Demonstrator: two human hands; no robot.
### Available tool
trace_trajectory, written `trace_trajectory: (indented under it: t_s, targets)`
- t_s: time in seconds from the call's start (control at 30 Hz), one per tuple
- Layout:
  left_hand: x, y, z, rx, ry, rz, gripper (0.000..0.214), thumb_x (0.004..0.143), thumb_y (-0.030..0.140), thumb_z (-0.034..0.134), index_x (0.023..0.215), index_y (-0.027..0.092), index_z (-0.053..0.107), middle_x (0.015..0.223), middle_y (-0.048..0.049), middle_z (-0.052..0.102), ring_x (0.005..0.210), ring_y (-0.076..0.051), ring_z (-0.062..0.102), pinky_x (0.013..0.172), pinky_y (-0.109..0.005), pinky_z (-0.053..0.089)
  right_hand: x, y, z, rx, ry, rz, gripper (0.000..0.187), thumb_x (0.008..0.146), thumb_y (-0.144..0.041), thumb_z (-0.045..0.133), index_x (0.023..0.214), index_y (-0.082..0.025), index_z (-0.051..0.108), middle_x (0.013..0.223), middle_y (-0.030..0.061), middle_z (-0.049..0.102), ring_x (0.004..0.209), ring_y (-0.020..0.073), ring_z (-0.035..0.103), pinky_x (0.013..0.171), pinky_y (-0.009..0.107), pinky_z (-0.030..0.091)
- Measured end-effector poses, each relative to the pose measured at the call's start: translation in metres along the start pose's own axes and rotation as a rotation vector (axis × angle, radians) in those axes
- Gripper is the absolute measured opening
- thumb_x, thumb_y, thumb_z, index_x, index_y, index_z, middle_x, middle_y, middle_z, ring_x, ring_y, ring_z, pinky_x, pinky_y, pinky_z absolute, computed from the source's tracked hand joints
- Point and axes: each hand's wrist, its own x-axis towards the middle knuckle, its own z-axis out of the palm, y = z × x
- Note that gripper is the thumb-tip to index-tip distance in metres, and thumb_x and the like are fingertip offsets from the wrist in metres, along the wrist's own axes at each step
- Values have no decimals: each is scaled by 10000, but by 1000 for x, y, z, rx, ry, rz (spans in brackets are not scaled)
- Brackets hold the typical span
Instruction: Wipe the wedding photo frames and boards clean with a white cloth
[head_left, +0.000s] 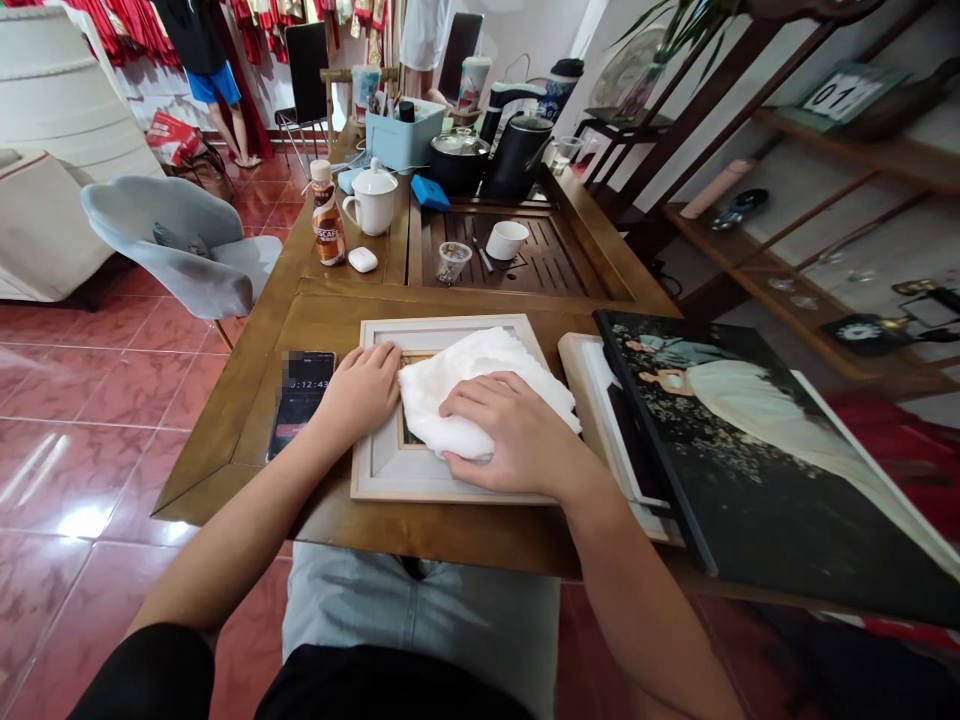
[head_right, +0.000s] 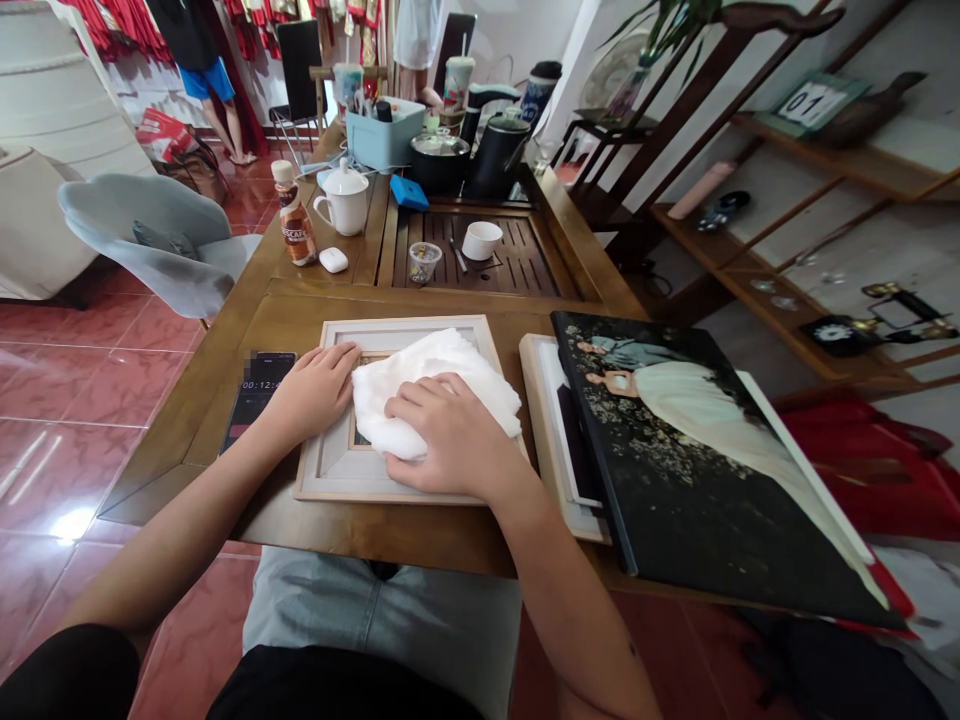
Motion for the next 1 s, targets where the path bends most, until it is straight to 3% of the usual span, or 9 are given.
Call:
trace_trajectory:
  t_s: [0.2,0.43,0.63,0.87,1.0]
  targets:
    - [0,1,-1,13,7,10,451,1082,236,300,1439,79,526,1498,-154,573,1361,-264,562,1182,-412,383,0,0,2,-86,52,59,232,832,-331,649,1024,-200,658,1034,72,720,1027,294,645,980,439,391]
    - [0,1,-3,15,-19,-2,456,1071,230,345,1466,68,503,1528,-156,546,1366,-272,558,1189,-421,380,-1,1,1,0,12,6,228,807,-322,669,1002,-204,653,1004,52,713,1022,270,654,980,418,387]
    - [1,1,-1,4,3,3,445,1082,223,321,1451,66,514,1515,-151,558,1379,-262,550,1190,-411,375,0,1,3,-121,67,76,226,824,-329,645,1003,-191,652,1032,77,718,1006,289,641,976,436,385]
    - [0,0,0,3,18,12,440,1084,235,315,1426,66,533,1482,-163,584,1334,-272,583,1160,-425,407,0,1,1,-49,20,15,200,791,-305,653,962,-203,640,978,55,697,997,272,646,980,421,389]
    - [0,0,1,0,31,8,443,1075,225,329,1436,59,528,1497,-163,573,1342,-274,576,1169,-430,402,0,2,2,-107,55,57,212,809,-306,641,988,-194,651,1008,66,710,1008,284,645,975,436,386]
